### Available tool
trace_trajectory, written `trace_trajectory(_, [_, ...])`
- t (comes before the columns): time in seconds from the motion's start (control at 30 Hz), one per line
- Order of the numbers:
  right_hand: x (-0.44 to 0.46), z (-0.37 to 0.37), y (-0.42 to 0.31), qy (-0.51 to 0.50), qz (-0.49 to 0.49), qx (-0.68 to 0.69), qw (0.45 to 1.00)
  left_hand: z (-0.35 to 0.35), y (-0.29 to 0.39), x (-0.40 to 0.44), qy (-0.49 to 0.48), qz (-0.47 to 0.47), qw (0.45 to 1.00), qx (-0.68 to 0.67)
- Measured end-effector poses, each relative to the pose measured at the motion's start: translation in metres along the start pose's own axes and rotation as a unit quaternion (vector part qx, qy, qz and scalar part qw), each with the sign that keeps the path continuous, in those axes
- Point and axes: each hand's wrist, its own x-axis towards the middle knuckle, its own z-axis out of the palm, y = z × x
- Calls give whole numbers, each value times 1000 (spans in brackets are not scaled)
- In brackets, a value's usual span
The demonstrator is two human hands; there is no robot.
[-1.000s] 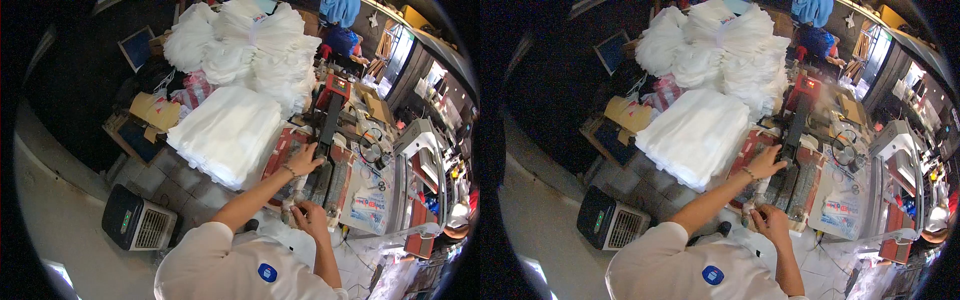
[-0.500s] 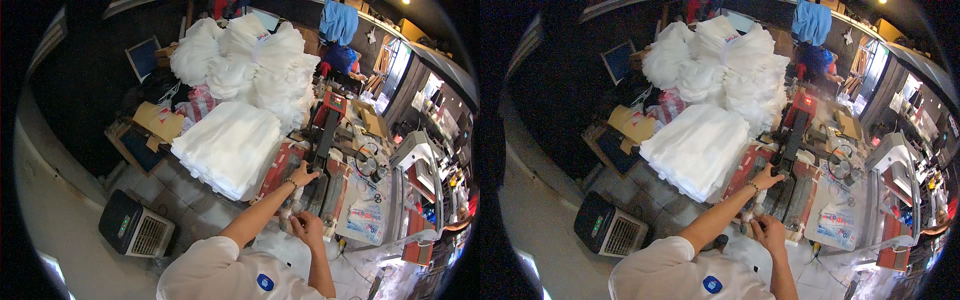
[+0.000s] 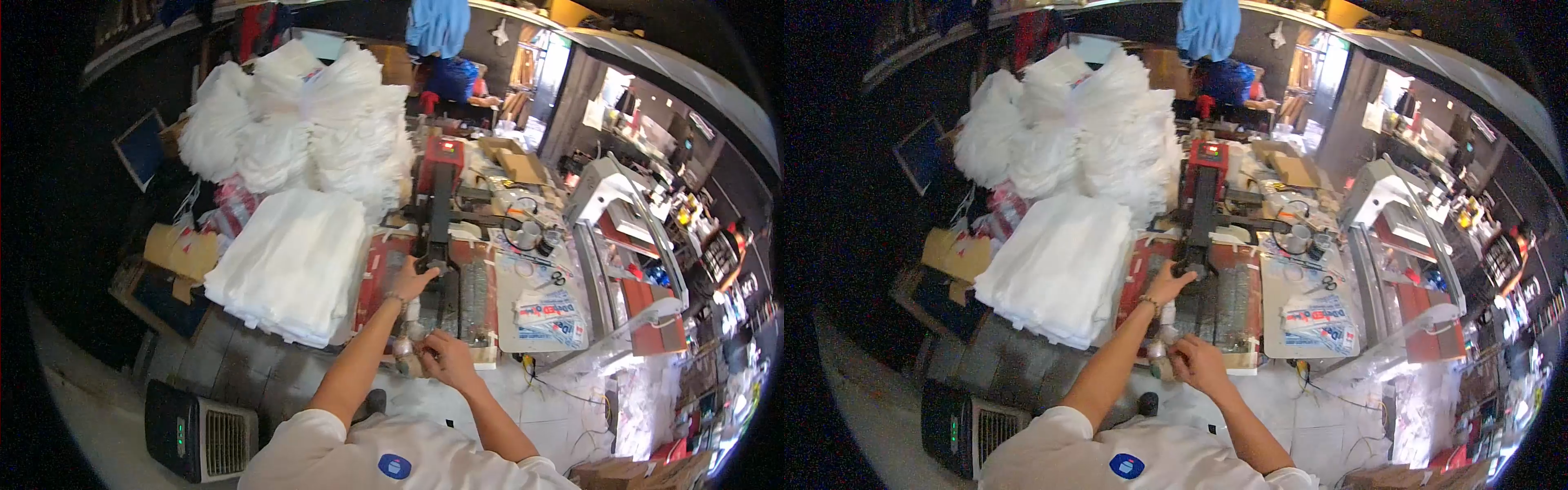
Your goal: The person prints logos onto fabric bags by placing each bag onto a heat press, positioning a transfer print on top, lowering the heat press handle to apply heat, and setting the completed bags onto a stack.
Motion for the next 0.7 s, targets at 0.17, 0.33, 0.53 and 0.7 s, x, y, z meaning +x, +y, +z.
trace_trajectory(0.17, [1,-3,-6,-5,9,12,1000,0,4,-5,28,21,999,-6])
trace_trajectory(0.33, [0,-1,-4,6,1,12,1000,3,-9,5,-9,-2,1000,-26])
trace_trajectory(0.53, [-2,1,-1,8,1,13,1000,9,-20,12,9,7,1000,-25])
trace_trajectory(0.7, [0,-2,-4,2,6,17,1000,-3,12,-10,0,-7,999,-33])
